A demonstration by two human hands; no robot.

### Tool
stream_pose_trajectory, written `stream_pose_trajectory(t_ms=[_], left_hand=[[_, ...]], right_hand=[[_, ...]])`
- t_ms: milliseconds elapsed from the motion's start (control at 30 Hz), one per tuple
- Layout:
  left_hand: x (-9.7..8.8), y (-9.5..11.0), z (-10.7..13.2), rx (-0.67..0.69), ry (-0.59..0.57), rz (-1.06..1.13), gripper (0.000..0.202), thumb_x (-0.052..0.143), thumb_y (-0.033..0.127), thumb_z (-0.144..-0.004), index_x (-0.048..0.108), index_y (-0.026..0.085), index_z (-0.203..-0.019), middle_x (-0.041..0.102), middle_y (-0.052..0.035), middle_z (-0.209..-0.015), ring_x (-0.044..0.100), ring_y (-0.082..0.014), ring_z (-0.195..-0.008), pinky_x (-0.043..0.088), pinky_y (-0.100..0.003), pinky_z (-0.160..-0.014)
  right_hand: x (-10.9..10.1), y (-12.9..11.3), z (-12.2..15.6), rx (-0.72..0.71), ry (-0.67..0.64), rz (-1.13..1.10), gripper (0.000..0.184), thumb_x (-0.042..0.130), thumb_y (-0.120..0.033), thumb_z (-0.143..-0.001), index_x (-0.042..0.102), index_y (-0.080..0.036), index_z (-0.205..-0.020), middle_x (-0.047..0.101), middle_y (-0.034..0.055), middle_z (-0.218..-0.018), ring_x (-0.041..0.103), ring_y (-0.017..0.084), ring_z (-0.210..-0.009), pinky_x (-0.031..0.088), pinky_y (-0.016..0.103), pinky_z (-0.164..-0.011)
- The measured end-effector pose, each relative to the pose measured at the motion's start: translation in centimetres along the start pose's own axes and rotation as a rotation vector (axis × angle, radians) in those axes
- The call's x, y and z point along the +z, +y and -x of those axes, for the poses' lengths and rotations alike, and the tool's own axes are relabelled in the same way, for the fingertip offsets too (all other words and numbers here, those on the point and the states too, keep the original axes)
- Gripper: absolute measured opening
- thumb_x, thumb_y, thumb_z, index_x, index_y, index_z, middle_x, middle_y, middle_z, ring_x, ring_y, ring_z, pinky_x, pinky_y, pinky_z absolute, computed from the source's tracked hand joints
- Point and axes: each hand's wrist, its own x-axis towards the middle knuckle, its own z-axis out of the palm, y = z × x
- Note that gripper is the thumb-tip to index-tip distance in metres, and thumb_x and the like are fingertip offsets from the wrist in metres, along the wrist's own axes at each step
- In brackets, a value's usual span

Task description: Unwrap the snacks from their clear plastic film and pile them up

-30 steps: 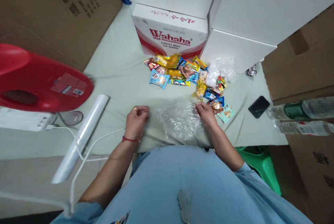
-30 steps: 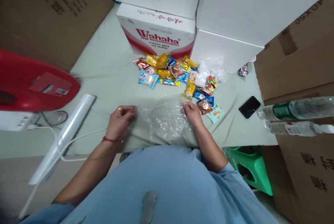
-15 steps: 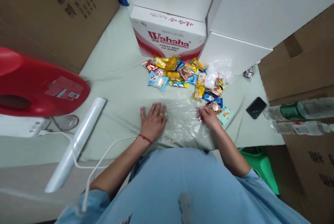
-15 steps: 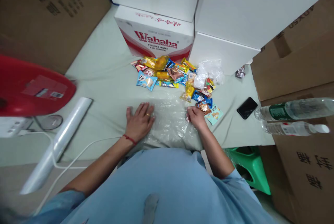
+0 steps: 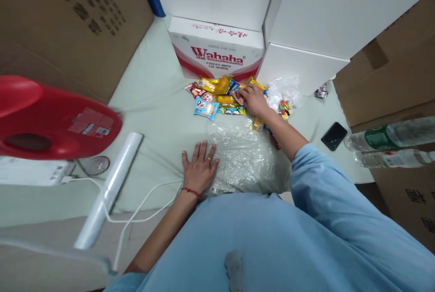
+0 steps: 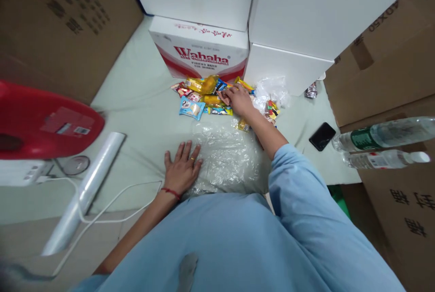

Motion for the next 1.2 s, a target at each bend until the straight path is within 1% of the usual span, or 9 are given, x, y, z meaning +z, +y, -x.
stream_pose_trajectory(t_ms=[200, 367, 500, 600, 700, 767, 933, 1067, 1200], left_hand=[[0.1, 0.0, 0.0, 0.010, 0.001, 0.039, 0.060, 0.038, 0.045, -0.106, 0.038, 0.030, -0.164, 0.028, -0.0115, -0.174, 0.025, -0.0355, -0.162, -0.005, -0.073, -0.126], [0.2, 0.0, -0.1, 0.004, -0.007, 0.030, 0.059, 0.040, 0.044, -0.106, 0.040, 0.029, -0.164, 0.029, -0.0123, -0.174, 0.023, -0.0354, -0.163, -0.008, -0.072, -0.126], [-0.1, 0.0, 0.2, -0.006, -0.027, -0.027, 0.058, 0.039, 0.043, -0.107, 0.041, 0.031, -0.163, 0.028, -0.0119, -0.175, 0.023, -0.0338, -0.163, -0.006, -0.072, -0.126], [-0.3, 0.1, 0.8, -0.059, -0.035, -0.084, 0.056, 0.037, 0.042, -0.107, 0.042, 0.032, -0.162, 0.026, -0.0114, -0.176, 0.020, -0.0332, -0.164, -0.002, -0.072, -0.127], [-0.4, 0.2, 1.4, -0.090, -0.032, -0.110, 0.056, 0.034, 0.042, -0.108, 0.041, 0.031, -0.163, 0.025, -0.0111, -0.176, 0.018, -0.0327, -0.165, 0.000, -0.072, -0.127], [-0.3, 0.2, 1.5, -0.102, -0.023, -0.107, 0.057, 0.033, 0.042, -0.109, 0.039, 0.030, -0.164, 0.026, -0.0115, -0.176, 0.020, -0.0330, -0.164, 0.000, -0.073, -0.126], [0.1, 0.1, 1.3, -0.084, 0.010, -0.055, 0.059, 0.036, 0.043, -0.108, 0.033, 0.030, -0.166, 0.029, -0.0144, -0.174, 0.025, -0.0363, -0.162, 0.001, -0.077, -0.124], [0.2, -1.1, 2.2, -0.029, 0.183, -0.032, 0.060, 0.049, 0.041, -0.105, 0.040, 0.031, -0.163, 0.024, -0.0151, -0.176, 0.015, -0.0396, -0.165, 0.007, -0.077, -0.125], [-0.2, -2.9, 3.4, 0.251, 0.229, -0.032, 0.062, 0.056, 0.023, -0.099, 0.047, 0.045, -0.157, 0.050, -0.0053, -0.164, 0.029, -0.0338, -0.162, -0.003, -0.071, -0.128]], right_hand=[[-3.6, 0.8, 3.5, 0.039, 0.152, -0.408, 0.047, 0.051, -0.022, -0.098, 0.065, -0.015, -0.142, 0.068, 0.0156, -0.136, 0.059, 0.030, -0.124, 0.045, 0.048, -0.109], [-5.5, -0.8, 9.5, -0.107, -0.367, -0.877, 0.037, 0.066, -0.028, -0.085, 0.079, -0.023, -0.120, 0.079, 0.0007, -0.101, 0.069, 0.018, -0.084, 0.056, 0.032, -0.079], [-2.5, -4.9, 10.5, -0.255, -0.660, -0.694, 0.038, 0.075, -0.024, -0.085, 0.077, -0.023, -0.123, 0.079, 0.0012, -0.100, 0.068, 0.018, -0.084, 0.053, 0.027, -0.078], [-0.8, -7.0, 10.7, -0.189, -0.461, -0.315, 0.032, 0.069, -0.028, -0.096, 0.073, -0.015, -0.125, 0.075, 0.0133, -0.114, 0.067, 0.025, -0.101, 0.051, 0.034, -0.090], [-0.4, -7.8, 12.3, -0.279, -0.327, -0.172, 0.050, 0.069, -0.046, -0.099, 0.066, -0.015, -0.138, 0.067, 0.0183, -0.130, 0.058, 0.031, -0.121, 0.047, 0.043, -0.102], [-0.4, -8.1, 13.8, -0.363, -0.355, -0.165, 0.060, 0.074, -0.049, -0.094, 0.061, -0.018, -0.144, 0.065, 0.0165, -0.134, 0.053, 0.033, -0.126, 0.044, 0.045, -0.105], [0.9, -9.1, 15.7, -0.375, -0.323, -0.142, 0.054, 0.072, -0.030, -0.097, 0.058, -0.020, -0.148, 0.068, 0.0141, -0.130, 0.052, 0.032, -0.127, 0.041, 0.046, -0.108], [1.9, -9.3, 15.9, -0.401, -0.268, -0.195, 0.056, 0.073, -0.036, -0.097, 0.057, -0.021, -0.149, 0.060, 0.0172, -0.146, 0.049, 0.034, -0.136, 0.038, 0.053, -0.114], [1.0, -7.4, 19.1, -0.424, -0.165, -0.402, 0.056, 0.064, -0.046, -0.102, 0.054, -0.021, -0.151, 0.052, 0.0183, -0.154, 0.048, 0.031, -0.140, 0.040, 0.052, -0.116]])
